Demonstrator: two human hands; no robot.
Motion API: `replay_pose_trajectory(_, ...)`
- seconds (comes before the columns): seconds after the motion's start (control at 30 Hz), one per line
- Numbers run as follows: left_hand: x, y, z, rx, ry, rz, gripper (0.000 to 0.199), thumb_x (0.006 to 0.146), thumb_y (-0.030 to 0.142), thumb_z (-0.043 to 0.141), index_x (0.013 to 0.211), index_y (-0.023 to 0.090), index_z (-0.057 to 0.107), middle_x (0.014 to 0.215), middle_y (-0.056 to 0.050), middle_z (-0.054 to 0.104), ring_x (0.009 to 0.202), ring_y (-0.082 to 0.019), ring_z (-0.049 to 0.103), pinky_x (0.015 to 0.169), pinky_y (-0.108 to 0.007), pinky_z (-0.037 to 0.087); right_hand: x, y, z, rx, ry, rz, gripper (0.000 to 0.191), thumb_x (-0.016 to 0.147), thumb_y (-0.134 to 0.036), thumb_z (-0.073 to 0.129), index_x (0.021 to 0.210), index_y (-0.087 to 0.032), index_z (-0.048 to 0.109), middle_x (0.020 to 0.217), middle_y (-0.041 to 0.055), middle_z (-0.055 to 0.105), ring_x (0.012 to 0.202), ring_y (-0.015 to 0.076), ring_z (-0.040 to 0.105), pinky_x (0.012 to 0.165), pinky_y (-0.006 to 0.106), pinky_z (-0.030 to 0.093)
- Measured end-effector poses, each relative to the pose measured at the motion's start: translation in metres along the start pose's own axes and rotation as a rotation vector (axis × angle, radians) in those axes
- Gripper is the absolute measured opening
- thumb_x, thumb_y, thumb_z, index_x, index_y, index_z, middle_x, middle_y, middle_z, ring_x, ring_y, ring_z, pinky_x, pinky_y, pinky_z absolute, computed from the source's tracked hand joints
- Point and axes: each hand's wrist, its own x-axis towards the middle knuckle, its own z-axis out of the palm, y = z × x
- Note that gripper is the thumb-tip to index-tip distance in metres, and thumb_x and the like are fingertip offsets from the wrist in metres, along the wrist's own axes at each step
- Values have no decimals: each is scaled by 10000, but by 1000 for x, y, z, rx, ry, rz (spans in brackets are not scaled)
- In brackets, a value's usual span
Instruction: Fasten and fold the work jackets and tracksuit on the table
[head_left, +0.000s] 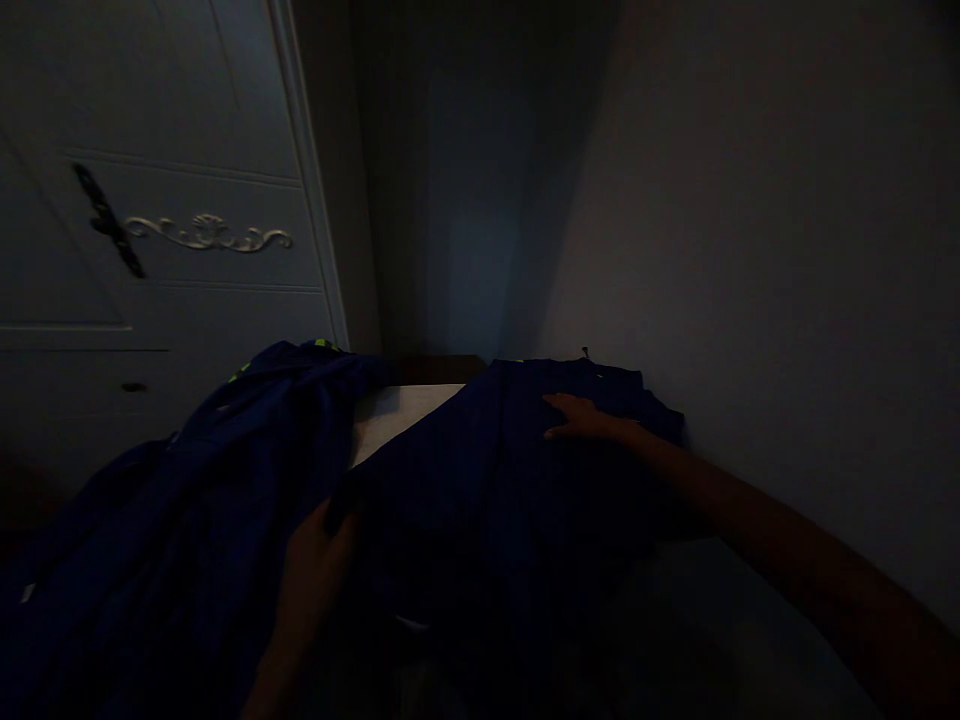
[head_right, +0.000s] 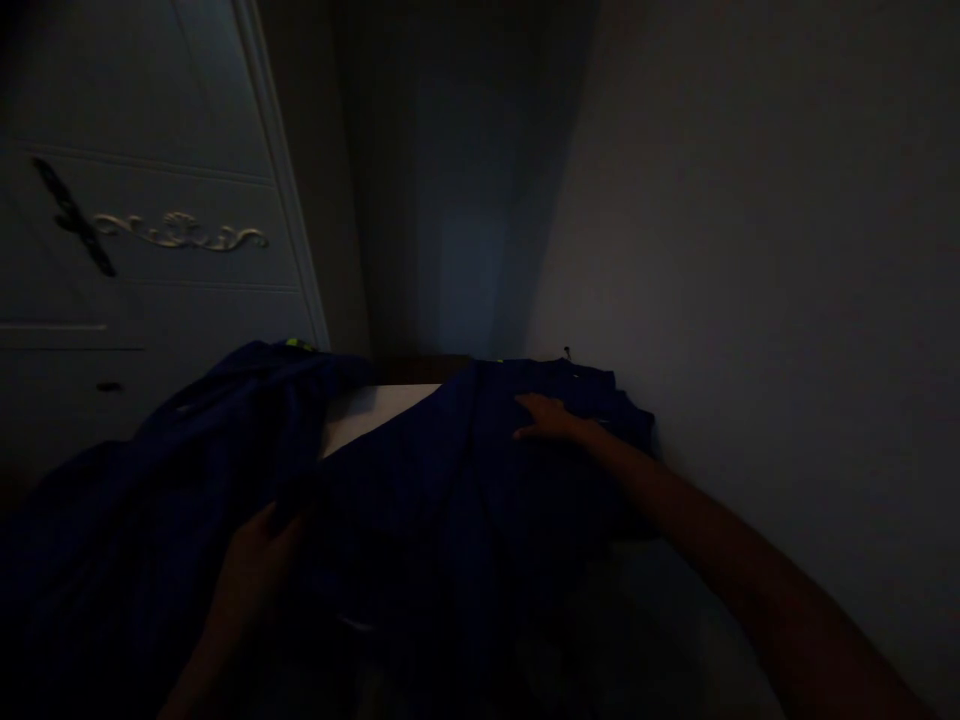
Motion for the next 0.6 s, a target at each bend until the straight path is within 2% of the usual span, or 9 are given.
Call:
replay_pose_trajectory(0.07,-9,0,-3,316,74,174,541,757,432,620,1203,125,616,1095,-195,690,1003,-380,659,823,-486,537,6,-10,2,-15,18,-61,760,860,-507,591,1502,-176,355,1539,175,296,1431,323,283,1151,518,240)
replay_pose_trajectory(0.13,-13,5,3,556,124,424,698,724,260,636,1387,112,474,1382,-242,516,1295,-413,468,1003,-554,428,10,-26,2,-44,54,-120,665,877,-441,588,1462,-170,425,1512,183,347,1399,322,334,1123,513,274)
replay_pose_trajectory(0.17,-12,9,7,638,112,560,754,693,163,627,1422,135,440,1470,-227,424,1392,-404,340,1075,-576,343,13,-34,1,-58,68,-140,609,877,-392,596,1427,-163,473,1474,185,404,1362,319,385,1100,497,306)
replay_pose_trajectory(0.23,-8,18,18,734,-21,781,762,630,21,580,1362,228,530,1508,-154,401,1450,-363,234,1143,-590,206,17,-51,-2,-72,89,-175,453,867,-276,592,1304,-156,596,1329,169,553,1240,289,502,1041,432,374)
replay_pose_trajectory(0.3,-2,27,27,726,-250,867,638,625,-22,539,1167,286,676,1374,-103,565,1358,-317,423,1139,-532,254,20,-65,-5,-71,94,-208,320,856,-171,553,1145,-159,689,1157,136,648,1111,240,576,982,353,414)
replay_pose_trajectory(0.37,7,34,31,615,-419,788,419,705,41,532,980,278,740,1109,-87,709,1081,-268,640,1025,-431,418,20,-73,-11,-32,123,-245,289,855,-122,507,1047,-165,718,1069,110,676,1039,206,600,944,310,430)
replay_pose_trajectory(0.43,18,40,29,383,-388,596,232,801,181,529,875,239,741,880,-72,733,823,-235,681,837,-354,512,17,-71,-22,112,292,-229,269,865,-146,493,1013,-164,716,1055,96,680,1008,196,606,937,314,441)
replay_pose_trajectory(0.5,31,45,23,23,-191,350,193,823,313,559,845,200,713,799,-55,713,743,-222,662,730,-320,529,10,-58,-38,350,613,-100,246,865,-209,505,1006,-161,702,1052,92,678,985,198,612,939,343,454)
replay_pose_trajectory(0.6,56,52,9,-517,168,-17,186,776,334,633,867,175,655,850,-34,692,801,-191,656,750,-300,540,-6,-14,-70,621,1089,251,242,809,-221,535,991,-141,671,1018,112,669,942,210,619,921,383,466)
